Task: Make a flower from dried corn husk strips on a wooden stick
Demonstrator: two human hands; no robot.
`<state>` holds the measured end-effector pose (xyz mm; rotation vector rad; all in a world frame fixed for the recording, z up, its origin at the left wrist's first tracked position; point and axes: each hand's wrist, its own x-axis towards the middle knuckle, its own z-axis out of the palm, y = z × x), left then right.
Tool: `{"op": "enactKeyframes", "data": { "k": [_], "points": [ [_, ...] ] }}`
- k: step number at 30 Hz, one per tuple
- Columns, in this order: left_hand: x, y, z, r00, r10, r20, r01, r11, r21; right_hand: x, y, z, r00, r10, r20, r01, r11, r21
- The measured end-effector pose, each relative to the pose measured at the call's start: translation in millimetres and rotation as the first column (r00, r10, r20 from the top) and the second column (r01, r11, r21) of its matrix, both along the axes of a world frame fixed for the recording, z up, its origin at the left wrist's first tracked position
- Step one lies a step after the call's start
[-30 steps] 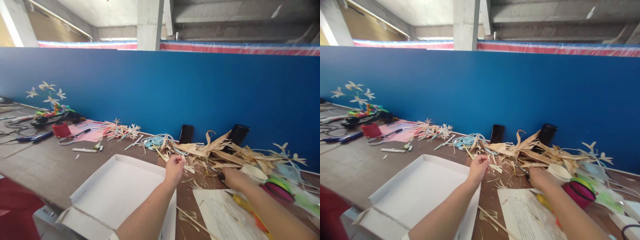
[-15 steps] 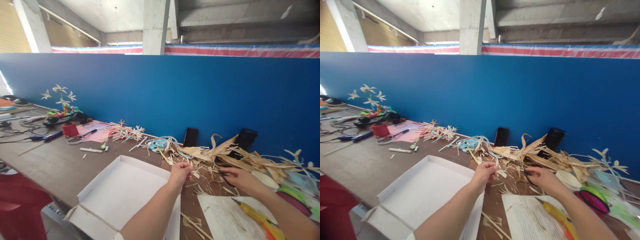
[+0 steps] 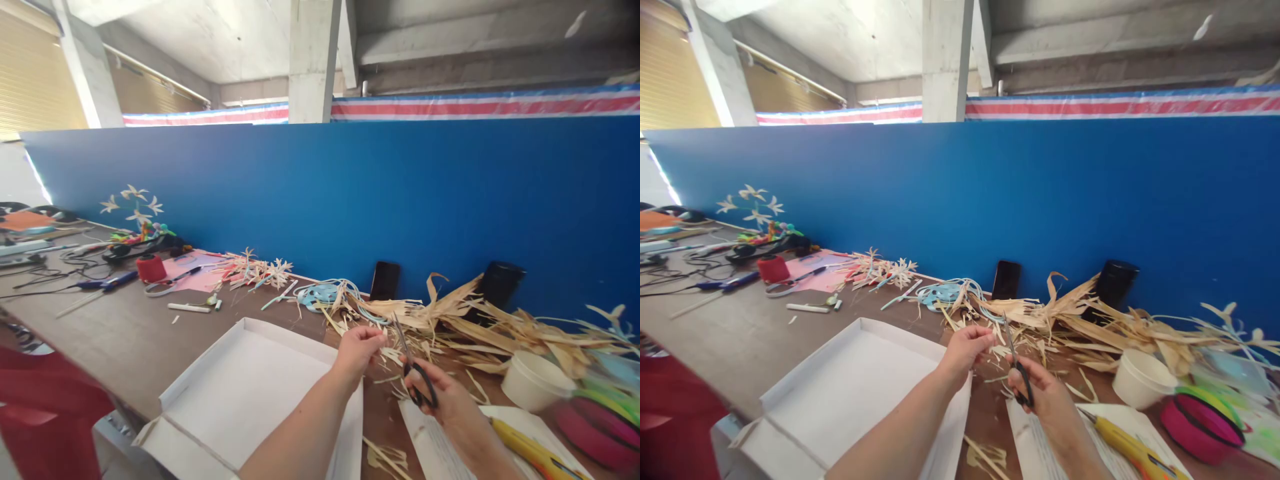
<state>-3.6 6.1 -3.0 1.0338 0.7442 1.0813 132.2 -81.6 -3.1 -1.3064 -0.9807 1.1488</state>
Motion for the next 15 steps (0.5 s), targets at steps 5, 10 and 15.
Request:
{"op": "enactKeyframes", "data": {
  "k": [5, 10, 15],
  "points": [
    [-0.7, -1.3, -2.0, 1.000, -0.028, -0.003, 0.028, 0.999, 0.023, 5.8, -5.3, -0.3, 0.996, 0.046, 0.078, -0.044, 0.999, -0.020],
    [-1.9, -2.1, -1.4, 0.999, -0.035, -0.015, 0.036, 0.999, 0.026, -0.7, -12.9, 11.9, 0.996, 0.024, 0.082, -0.018, 0.997, -0.075],
    [-4.8, -1.4, 2.1, 0.999, -0.012, -0.039, 0.015, 0.997, 0.077, -2.9, -15.2, 18.4, 0.995, 0.039, 0.095, -0.030, 0.995, -0.093]
  ]
}}
